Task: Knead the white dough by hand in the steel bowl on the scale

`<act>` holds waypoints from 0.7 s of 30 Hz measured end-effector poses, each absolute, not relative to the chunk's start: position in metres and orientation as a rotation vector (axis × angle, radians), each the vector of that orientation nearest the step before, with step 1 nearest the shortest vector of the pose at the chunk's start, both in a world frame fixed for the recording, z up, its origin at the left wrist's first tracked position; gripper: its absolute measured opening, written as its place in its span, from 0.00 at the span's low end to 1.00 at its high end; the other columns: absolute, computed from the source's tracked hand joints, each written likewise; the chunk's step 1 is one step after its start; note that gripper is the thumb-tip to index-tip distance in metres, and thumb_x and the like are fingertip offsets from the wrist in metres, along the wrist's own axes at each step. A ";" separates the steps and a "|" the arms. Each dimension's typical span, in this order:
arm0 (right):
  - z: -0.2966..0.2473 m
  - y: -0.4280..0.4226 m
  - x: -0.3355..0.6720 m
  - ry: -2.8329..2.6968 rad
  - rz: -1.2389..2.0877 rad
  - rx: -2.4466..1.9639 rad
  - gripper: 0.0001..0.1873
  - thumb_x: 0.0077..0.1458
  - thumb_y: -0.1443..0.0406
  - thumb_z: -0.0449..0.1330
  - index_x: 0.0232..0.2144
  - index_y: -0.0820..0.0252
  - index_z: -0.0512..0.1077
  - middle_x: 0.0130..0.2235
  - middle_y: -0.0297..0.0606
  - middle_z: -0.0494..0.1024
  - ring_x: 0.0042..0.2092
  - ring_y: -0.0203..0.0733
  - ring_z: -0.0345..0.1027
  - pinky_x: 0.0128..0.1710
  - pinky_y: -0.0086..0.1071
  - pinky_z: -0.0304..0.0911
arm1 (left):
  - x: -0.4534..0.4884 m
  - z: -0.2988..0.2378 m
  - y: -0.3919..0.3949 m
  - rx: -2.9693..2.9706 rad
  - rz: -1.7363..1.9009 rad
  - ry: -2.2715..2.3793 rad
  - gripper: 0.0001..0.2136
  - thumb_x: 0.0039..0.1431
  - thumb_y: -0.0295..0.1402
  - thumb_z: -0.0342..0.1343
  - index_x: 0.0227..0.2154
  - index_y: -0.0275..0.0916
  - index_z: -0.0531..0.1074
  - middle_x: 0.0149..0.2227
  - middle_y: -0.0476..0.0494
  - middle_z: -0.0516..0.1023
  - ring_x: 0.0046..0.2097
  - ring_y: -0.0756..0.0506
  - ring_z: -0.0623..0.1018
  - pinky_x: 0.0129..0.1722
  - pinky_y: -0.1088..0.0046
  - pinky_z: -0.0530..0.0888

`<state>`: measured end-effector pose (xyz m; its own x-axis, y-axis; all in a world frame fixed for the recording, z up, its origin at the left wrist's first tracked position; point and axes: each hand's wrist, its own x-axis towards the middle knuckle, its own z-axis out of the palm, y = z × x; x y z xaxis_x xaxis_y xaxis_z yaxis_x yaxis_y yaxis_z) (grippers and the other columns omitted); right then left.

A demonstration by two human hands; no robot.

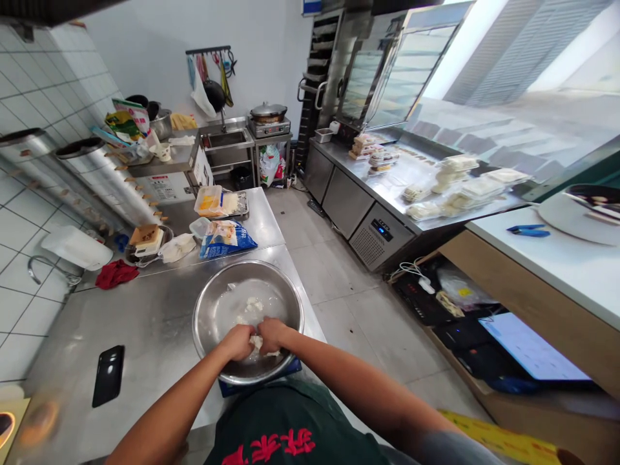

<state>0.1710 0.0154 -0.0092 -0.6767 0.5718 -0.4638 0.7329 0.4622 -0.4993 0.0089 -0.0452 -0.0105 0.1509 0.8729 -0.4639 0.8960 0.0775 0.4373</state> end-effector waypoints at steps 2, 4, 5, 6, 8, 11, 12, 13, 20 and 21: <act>-0.005 0.023 0.176 2.429 -1.124 1.091 0.29 0.36 0.59 0.72 0.42 0.67 0.78 0.41 0.50 0.82 0.44 0.54 0.75 0.41 0.35 0.68 | 0.007 -0.013 -0.042 1.551 0.172 1.734 0.07 0.50 0.28 0.58 0.34 0.38 0.75 0.33 0.43 0.81 0.36 0.44 0.78 0.36 0.71 0.71; -0.002 0.029 0.181 2.304 -1.371 1.228 0.38 0.37 0.58 0.73 0.52 0.65 0.73 0.43 0.46 0.81 0.40 0.48 0.75 0.36 0.32 0.68 | 0.005 -0.016 -0.037 1.254 0.423 1.676 0.08 0.49 0.29 0.60 0.35 0.38 0.74 0.34 0.45 0.80 0.34 0.47 0.78 0.34 0.73 0.73; -0.002 0.032 0.183 2.234 -1.523 1.305 0.42 0.36 0.58 0.74 0.55 0.63 0.70 0.43 0.43 0.81 0.38 0.44 0.74 0.34 0.30 0.67 | 0.005 -0.018 -0.035 1.123 0.526 1.624 0.10 0.49 0.30 0.61 0.36 0.38 0.74 0.33 0.46 0.79 0.33 0.48 0.77 0.33 0.73 0.73; -0.002 0.033 0.184 2.167 -1.681 1.355 0.43 0.37 0.56 0.74 0.56 0.61 0.70 0.42 0.40 0.81 0.36 0.40 0.73 0.32 0.28 0.66 | 0.004 -0.019 -0.033 1.031 0.601 1.584 0.12 0.48 0.32 0.63 0.38 0.37 0.74 0.33 0.46 0.79 0.32 0.48 0.77 0.32 0.73 0.74; -0.003 0.034 0.184 2.042 -1.948 1.395 0.33 0.44 0.53 0.72 0.51 0.59 0.73 0.37 0.36 0.80 0.31 0.35 0.70 0.28 0.25 0.64 | 0.002 -0.019 -0.028 0.971 0.649 1.576 0.13 0.49 0.34 0.64 0.39 0.37 0.75 0.31 0.47 0.79 0.31 0.49 0.76 0.31 0.73 0.74; -0.007 0.033 0.181 1.942 -2.050 1.477 0.15 0.54 0.58 0.64 0.40 0.61 0.77 0.28 0.35 0.77 0.24 0.33 0.65 0.23 0.25 0.61 | -0.006 -0.015 -0.020 1.092 0.514 1.729 0.08 0.53 0.32 0.60 0.37 0.37 0.77 0.32 0.45 0.81 0.32 0.49 0.77 0.33 0.74 0.73; -0.008 0.033 0.181 1.959 -1.995 1.522 0.12 0.54 0.60 0.63 0.39 0.62 0.78 0.26 0.35 0.76 0.23 0.34 0.64 0.23 0.26 0.60 | -0.010 -0.013 -0.017 1.177 0.438 1.790 0.07 0.55 0.31 0.59 0.36 0.37 0.77 0.32 0.45 0.81 0.33 0.49 0.78 0.34 0.74 0.73; -0.009 0.034 0.181 2.002 -1.908 1.570 0.11 0.55 0.62 0.62 0.38 0.62 0.78 0.25 0.36 0.76 0.23 0.35 0.65 0.23 0.27 0.60 | -0.015 -0.010 -0.015 1.275 0.347 1.864 0.07 0.56 0.30 0.57 0.37 0.38 0.78 0.32 0.45 0.81 0.33 0.48 0.78 0.35 0.74 0.73; -0.011 0.035 0.183 2.211 -1.668 1.678 0.14 0.49 0.69 0.62 0.39 0.60 0.80 0.34 0.41 0.82 0.36 0.42 0.73 0.33 0.28 0.61 | -0.034 0.002 -0.007 1.611 -0.069 2.251 0.11 0.59 0.27 0.52 0.41 0.34 0.78 0.46 0.30 0.80 0.49 0.36 0.79 0.49 0.61 0.71; -0.011 0.035 0.183 2.186 -1.720 1.688 0.14 0.48 0.70 0.62 0.39 0.60 0.80 0.34 0.40 0.82 0.36 0.42 0.73 0.33 0.28 0.60 | -0.032 0.002 -0.007 1.627 -0.080 2.235 0.12 0.59 0.27 0.51 0.40 0.33 0.78 0.46 0.29 0.80 0.50 0.35 0.79 0.51 0.59 0.71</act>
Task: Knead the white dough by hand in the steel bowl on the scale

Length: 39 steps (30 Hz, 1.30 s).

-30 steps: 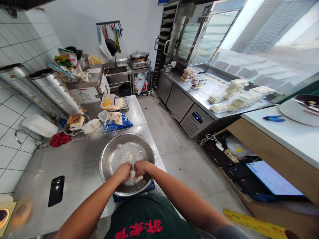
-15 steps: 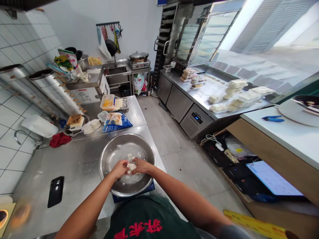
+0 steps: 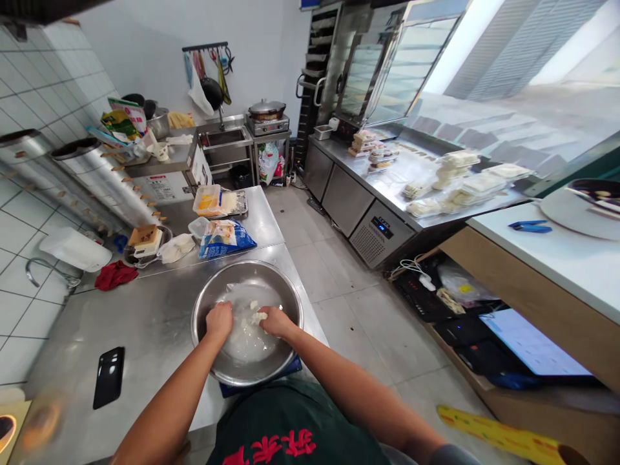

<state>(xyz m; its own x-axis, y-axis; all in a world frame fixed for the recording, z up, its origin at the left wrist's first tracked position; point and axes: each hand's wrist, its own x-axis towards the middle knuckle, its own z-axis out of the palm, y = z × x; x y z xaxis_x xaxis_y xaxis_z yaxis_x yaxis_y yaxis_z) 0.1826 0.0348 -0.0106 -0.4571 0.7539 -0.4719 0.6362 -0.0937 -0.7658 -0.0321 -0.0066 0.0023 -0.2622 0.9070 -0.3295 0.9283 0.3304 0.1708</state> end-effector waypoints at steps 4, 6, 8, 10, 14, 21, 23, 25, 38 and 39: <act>-0.008 0.032 0.178 -1.824 1.734 -1.557 0.11 0.49 0.70 0.61 0.36 0.63 0.80 0.32 0.39 0.81 0.32 0.38 0.71 0.29 0.26 0.58 | -0.016 0.001 -0.007 1.683 0.088 1.987 0.14 0.62 0.28 0.50 0.43 0.39 0.79 0.49 0.38 0.82 0.54 0.42 0.77 0.57 0.66 0.70; -0.008 0.032 0.174 -1.726 1.801 -1.543 0.10 0.51 0.67 0.61 0.37 0.64 0.80 0.30 0.38 0.80 0.28 0.36 0.68 0.25 0.25 0.57 | -0.008 -0.004 -0.007 1.526 0.351 1.768 0.17 0.63 0.28 0.48 0.52 0.41 0.75 0.53 0.40 0.80 0.52 0.46 0.78 0.53 0.70 0.72; -0.008 0.031 0.171 -1.612 1.865 -1.533 0.11 0.53 0.67 0.60 0.37 0.65 0.79 0.30 0.38 0.79 0.26 0.34 0.66 0.23 0.25 0.56 | -0.003 -0.011 -0.008 1.302 0.535 1.547 0.19 0.61 0.29 0.51 0.54 0.37 0.72 0.50 0.38 0.81 0.46 0.46 0.80 0.46 0.71 0.75; -0.010 0.031 0.168 -1.528 1.891 -1.525 0.11 0.53 0.68 0.59 0.38 0.65 0.78 0.30 0.37 0.79 0.25 0.32 0.65 0.23 0.24 0.56 | -0.001 -0.015 -0.009 1.184 0.585 1.461 0.16 0.58 0.31 0.55 0.49 0.35 0.74 0.42 0.39 0.83 0.39 0.47 0.80 0.40 0.72 0.76; -0.013 0.030 0.169 -1.445 1.820 -1.536 0.08 0.46 0.66 0.66 0.31 0.64 0.79 0.25 0.32 0.75 0.25 0.31 0.62 0.23 0.24 0.53 | 0.001 -0.013 -0.010 1.291 0.540 1.628 0.12 0.58 0.36 0.57 0.40 0.35 0.77 0.33 0.44 0.82 0.33 0.48 0.77 0.34 0.74 0.72; 0.002 0.034 0.182 -1.392 1.920 -1.511 0.05 0.42 0.67 0.66 0.26 0.63 0.77 0.20 0.29 0.71 0.22 0.32 0.60 0.20 0.26 0.51 | -0.010 0.004 -0.009 1.711 0.062 2.068 0.13 0.59 0.26 0.51 0.42 0.39 0.79 0.41 0.40 0.83 0.45 0.44 0.79 0.46 0.70 0.70; 0.007 0.037 0.185 -1.349 1.945 -1.473 0.05 0.44 0.67 0.66 0.28 0.63 0.76 0.20 0.29 0.72 0.22 0.32 0.61 0.21 0.26 0.52 | -0.016 0.004 -0.009 1.681 -0.070 2.210 0.17 0.62 0.25 0.46 0.47 0.36 0.76 0.47 0.34 0.81 0.48 0.41 0.79 0.49 0.66 0.70; 0.011 0.039 0.187 -1.323 1.958 -1.476 0.06 0.46 0.67 0.64 0.30 0.63 0.76 0.21 0.29 0.72 0.22 0.32 0.61 0.21 0.25 0.53 | -0.020 0.005 -0.009 1.642 -0.148 2.263 0.18 0.63 0.25 0.42 0.48 0.33 0.75 0.50 0.29 0.79 0.50 0.39 0.78 0.50 0.63 0.70; 0.004 0.030 0.172 -1.218 2.055 -1.408 0.11 0.53 0.69 0.55 0.40 0.61 0.73 0.31 0.33 0.77 0.30 0.36 0.70 0.28 0.25 0.61 | 0.005 0.010 0.000 1.447 0.470 1.681 0.12 0.59 0.37 0.56 0.42 0.37 0.77 0.38 0.44 0.82 0.39 0.46 0.79 0.40 0.72 0.73; 0.003 0.030 0.172 -1.255 2.038 -1.414 0.10 0.53 0.69 0.57 0.39 0.62 0.74 0.31 0.34 0.78 0.30 0.35 0.70 0.28 0.25 0.61 | 0.003 0.010 0.000 1.489 0.439 1.760 0.11 0.59 0.37 0.56 0.40 0.38 0.78 0.37 0.45 0.82 0.38 0.46 0.78 0.40 0.72 0.72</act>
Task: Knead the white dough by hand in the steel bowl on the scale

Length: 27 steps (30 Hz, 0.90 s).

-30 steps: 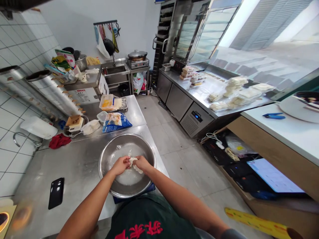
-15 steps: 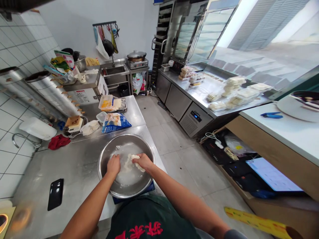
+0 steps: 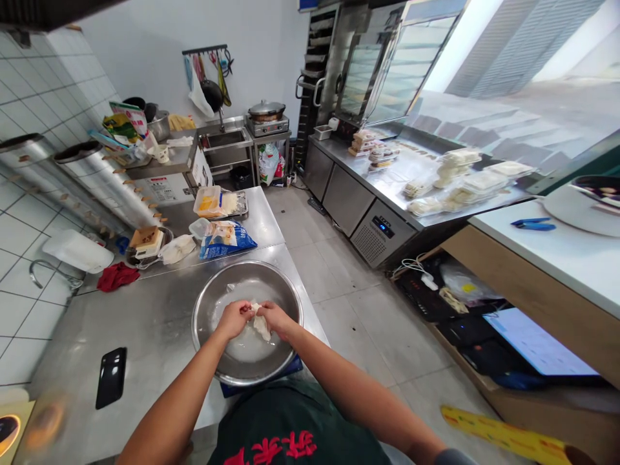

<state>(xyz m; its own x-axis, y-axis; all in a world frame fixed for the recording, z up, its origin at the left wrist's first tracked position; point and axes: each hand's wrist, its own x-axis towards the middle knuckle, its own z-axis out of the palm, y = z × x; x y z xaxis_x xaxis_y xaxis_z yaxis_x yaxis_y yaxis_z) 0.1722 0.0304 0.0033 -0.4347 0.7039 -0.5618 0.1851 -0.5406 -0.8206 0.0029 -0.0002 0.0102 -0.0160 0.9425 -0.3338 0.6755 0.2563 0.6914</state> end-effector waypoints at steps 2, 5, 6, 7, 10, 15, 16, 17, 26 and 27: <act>0.000 0.031 0.175 -1.364 1.991 -1.454 0.09 0.53 0.68 0.60 0.38 0.63 0.75 0.31 0.34 0.78 0.30 0.35 0.69 0.28 0.25 0.60 | -0.003 0.009 -0.001 1.552 0.351 1.927 0.09 0.60 0.35 0.56 0.38 0.40 0.79 0.37 0.45 0.83 0.40 0.46 0.79 0.41 0.72 0.71; -0.009 0.035 0.180 -1.585 1.810 -1.621 0.12 0.51 0.65 0.65 0.40 0.62 0.77 0.31 0.36 0.79 0.31 0.36 0.70 0.28 0.26 0.59 | -0.013 0.006 -0.002 1.614 0.099 2.162 0.09 0.61 0.31 0.54 0.38 0.40 0.79 0.42 0.41 0.83 0.46 0.43 0.79 0.46 0.70 0.69; -0.012 0.037 0.180 -1.667 1.716 -1.685 0.17 0.49 0.62 0.68 0.42 0.62 0.77 0.33 0.37 0.80 0.32 0.38 0.72 0.30 0.26 0.60 | -0.016 0.005 -0.003 1.641 -0.003 2.212 0.09 0.60 0.31 0.55 0.41 0.39 0.78 0.44 0.39 0.82 0.47 0.42 0.79 0.47 0.69 0.69; -0.016 0.038 0.180 -1.750 1.622 -1.735 0.22 0.46 0.60 0.71 0.44 0.62 0.77 0.35 0.38 0.81 0.35 0.40 0.73 0.32 0.27 0.62 | -0.018 0.004 -0.004 1.672 -0.098 2.244 0.11 0.60 0.30 0.55 0.43 0.39 0.77 0.46 0.38 0.81 0.48 0.41 0.79 0.48 0.68 0.70; -0.023 0.037 0.175 -2.156 1.383 -1.764 0.36 0.37 0.54 0.76 0.48 0.63 0.76 0.44 0.45 0.82 0.44 0.48 0.76 0.42 0.31 0.68 | -0.024 0.003 -0.005 1.738 -0.283 2.301 0.15 0.62 0.27 0.49 0.50 0.37 0.74 0.49 0.34 0.79 0.47 0.39 0.80 0.46 0.65 0.72; -0.025 0.032 0.163 -2.687 1.179 -1.602 0.27 0.34 0.68 0.76 0.41 0.68 0.80 0.43 0.57 0.82 0.48 0.61 0.76 0.47 0.38 0.71 | -0.024 0.013 -0.005 1.742 -0.346 2.358 0.22 0.64 0.23 0.36 0.44 0.31 0.77 0.45 0.27 0.79 0.50 0.33 0.78 0.49 0.57 0.72; -0.024 0.032 0.162 -2.698 1.159 -1.596 0.23 0.36 0.72 0.73 0.40 0.70 0.80 0.43 0.58 0.82 0.48 0.61 0.77 0.48 0.39 0.71 | -0.019 0.015 -0.006 1.790 -0.319 2.328 0.21 0.64 0.23 0.38 0.43 0.32 0.78 0.47 0.27 0.79 0.53 0.34 0.77 0.52 0.56 0.71; -0.022 0.033 0.161 -2.712 1.136 -1.584 0.20 0.40 0.74 0.70 0.40 0.70 0.80 0.43 0.59 0.82 0.48 0.61 0.77 0.49 0.39 0.70 | -0.013 0.017 -0.007 1.854 -0.260 2.253 0.20 0.64 0.24 0.39 0.44 0.34 0.78 0.49 0.30 0.78 0.55 0.35 0.75 0.55 0.57 0.69; -0.018 0.038 0.166 -2.701 1.106 -1.513 0.29 0.47 0.63 0.68 0.52 0.69 0.74 0.49 0.54 0.81 0.50 0.56 0.76 0.49 0.36 0.70 | 0.025 -0.003 -0.017 1.782 0.059 1.752 0.23 0.55 0.26 0.54 0.56 0.38 0.69 0.49 0.36 0.80 0.49 0.40 0.78 0.48 0.67 0.70; -0.019 0.037 0.168 -2.698 1.104 -1.535 0.28 0.48 0.63 0.67 0.51 0.69 0.75 0.48 0.55 0.81 0.50 0.57 0.76 0.49 0.37 0.70 | 0.023 -0.006 -0.018 1.768 0.039 1.746 0.19 0.55 0.26 0.54 0.51 0.37 0.71 0.46 0.37 0.81 0.46 0.41 0.78 0.46 0.68 0.70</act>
